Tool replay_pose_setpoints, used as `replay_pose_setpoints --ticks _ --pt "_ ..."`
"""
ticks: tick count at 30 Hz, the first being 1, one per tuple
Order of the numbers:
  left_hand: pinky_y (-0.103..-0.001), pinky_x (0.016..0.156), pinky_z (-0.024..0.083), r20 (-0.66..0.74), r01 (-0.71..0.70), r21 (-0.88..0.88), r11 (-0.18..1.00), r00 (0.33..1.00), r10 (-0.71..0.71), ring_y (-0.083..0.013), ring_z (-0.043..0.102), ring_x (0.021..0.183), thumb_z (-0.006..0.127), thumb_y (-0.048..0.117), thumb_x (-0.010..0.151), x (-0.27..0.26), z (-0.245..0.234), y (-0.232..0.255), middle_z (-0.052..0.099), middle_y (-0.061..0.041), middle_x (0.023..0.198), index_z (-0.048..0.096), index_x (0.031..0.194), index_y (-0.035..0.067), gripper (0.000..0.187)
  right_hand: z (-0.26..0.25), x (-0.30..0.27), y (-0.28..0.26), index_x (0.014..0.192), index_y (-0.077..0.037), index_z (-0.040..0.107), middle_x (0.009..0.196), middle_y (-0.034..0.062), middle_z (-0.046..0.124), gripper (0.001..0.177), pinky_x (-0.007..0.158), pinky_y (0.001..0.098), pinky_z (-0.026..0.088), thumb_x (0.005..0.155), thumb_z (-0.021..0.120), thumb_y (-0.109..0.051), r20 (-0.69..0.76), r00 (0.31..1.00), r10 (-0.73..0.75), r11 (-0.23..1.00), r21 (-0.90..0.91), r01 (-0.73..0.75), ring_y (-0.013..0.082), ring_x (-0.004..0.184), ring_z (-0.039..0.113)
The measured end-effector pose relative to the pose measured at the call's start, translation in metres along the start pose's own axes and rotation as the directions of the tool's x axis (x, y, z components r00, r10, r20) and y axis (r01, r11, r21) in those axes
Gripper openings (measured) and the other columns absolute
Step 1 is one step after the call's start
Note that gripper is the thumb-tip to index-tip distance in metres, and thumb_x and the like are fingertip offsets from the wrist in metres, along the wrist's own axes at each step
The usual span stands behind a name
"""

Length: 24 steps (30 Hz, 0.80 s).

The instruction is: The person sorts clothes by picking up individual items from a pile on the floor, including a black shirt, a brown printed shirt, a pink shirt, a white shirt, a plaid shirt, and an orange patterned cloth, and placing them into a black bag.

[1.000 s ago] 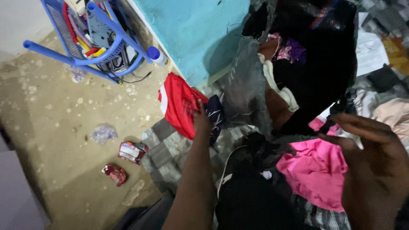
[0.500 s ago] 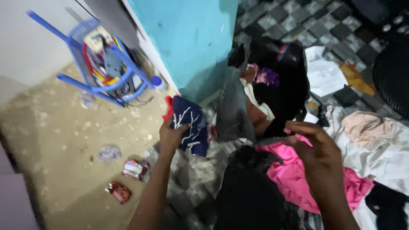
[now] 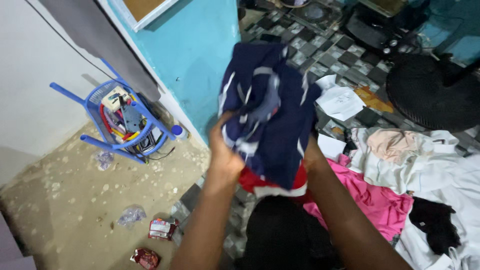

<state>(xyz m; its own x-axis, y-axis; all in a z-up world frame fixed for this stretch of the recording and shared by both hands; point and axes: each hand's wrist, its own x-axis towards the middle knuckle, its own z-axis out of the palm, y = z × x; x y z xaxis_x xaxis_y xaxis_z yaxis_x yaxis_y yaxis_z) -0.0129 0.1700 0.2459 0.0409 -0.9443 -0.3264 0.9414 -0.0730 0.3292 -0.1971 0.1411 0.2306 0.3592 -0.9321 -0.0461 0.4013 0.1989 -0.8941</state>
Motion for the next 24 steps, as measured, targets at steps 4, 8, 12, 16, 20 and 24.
replay_pose_setpoints --ticks 4,8,12,16,20,24 --pt "-0.035 0.074 0.058 0.488 -0.186 0.122 0.975 0.867 0.105 -0.0251 0.072 0.085 0.068 0.007 0.096 0.034 0.056 -0.038 0.073 -0.013 0.1 0.062 0.12 0.002 0.024 -0.047 0.019 -0.027 0.145 -0.009 0.047 0.138 0.0118 0.058 0.063 0.103 0.042 0.054 0.093 0.07 -0.036 0.003 0.992 -0.126 0.903 0.415 0.114 0.0271 0.124 0.059" --pt "-0.032 0.08 0.06 0.467 -0.586 0.796 0.149 0.752 0.465 -0.0258 0.077 0.091 0.082 0.016 0.082 0.01 0.097 -0.045 0.074 -0.015 0.103 0.053 0.122 0.001 0.051 -0.095 0.053 -0.039 0.14 -0.006 0.056 0.131 0.0135 0.065 0.055 0.1 0.0422 0.059 0.098 0.066 -0.041 0.045 0.99 -0.132 0.856 0.509 0.091 0.0281 0.115 0.067" --pt "-0.042 0.092 0.052 0.628 -0.541 0.769 -0.34 0.54 0.56 -0.0378 0.064 0.108 0.087 0.024 0.085 0.004 0.109 -0.048 0.065 -0.025 0.117 0.06 0.127 0.001 0.055 -0.115 0.086 -0.052 0.127 -0.001 0.065 0.117 0.016 0.072 0.03 0.096 0.0423 0.062 0.108 0.068 -0.025 0.009 0.999 0.049 0.927 0.371 -0.049 0.03 0.103 0.072" --pt "-0.038 0.1 0.05 0.344 -0.716 0.686 0.126 0.473 0.811 -0.0261 0.061 0.112 0.074 0.029 0.097 0.031 0.094 -0.067 0.061 -0.017 0.126 0.056 0.136 -0.002 0.053 -0.097 0.103 -0.074 0.111 -0.002 0.068 0.102 0.0149 0.076 0.027 0.091 0.0418 0.062 0.099 0.063 -0.025 -0.034 0.993 -0.115 0.86 0.496 0.117 0.0286 0.093 0.075" --pt "-0.04 0.097 0.047 0.087 -0.694 0.541 0.475 0.608 0.789 -0.0242 0.061 0.109 0.058 0.028 0.105 0.064 0.044 -0.104 0.064 -0.011 0.124 0.06 0.134 0.004 0.038 -0.101 0.108 -0.059 0.12 0.0 0.068 0.113 0.0179 0.074 0.037 0.101 0.0433 0.06 0.094 0.063 -0.026 -0.084 0.96 -0.268 0.769 0.582 0.265 0.0307 0.104 0.073" --pt "-0.048 0.093 0.039 -0.263 -0.226 0.336 0.914 0.909 0.322 -0.0299 0.056 0.11 0.051 0.022 0.103 0.106 -0.026 -0.129 0.06 -0.012 0.123 0.061 0.136 0.01 0.036 -0.131 0.098 0.005 0.123 -0.003 0.065 0.116 0.0145 0.072 0.032 0.104 0.0451 0.058 0.093 0.065 -0.014 -0.153 0.982 -0.11 0.826 0.536 0.176 0.031 0.108 0.071"
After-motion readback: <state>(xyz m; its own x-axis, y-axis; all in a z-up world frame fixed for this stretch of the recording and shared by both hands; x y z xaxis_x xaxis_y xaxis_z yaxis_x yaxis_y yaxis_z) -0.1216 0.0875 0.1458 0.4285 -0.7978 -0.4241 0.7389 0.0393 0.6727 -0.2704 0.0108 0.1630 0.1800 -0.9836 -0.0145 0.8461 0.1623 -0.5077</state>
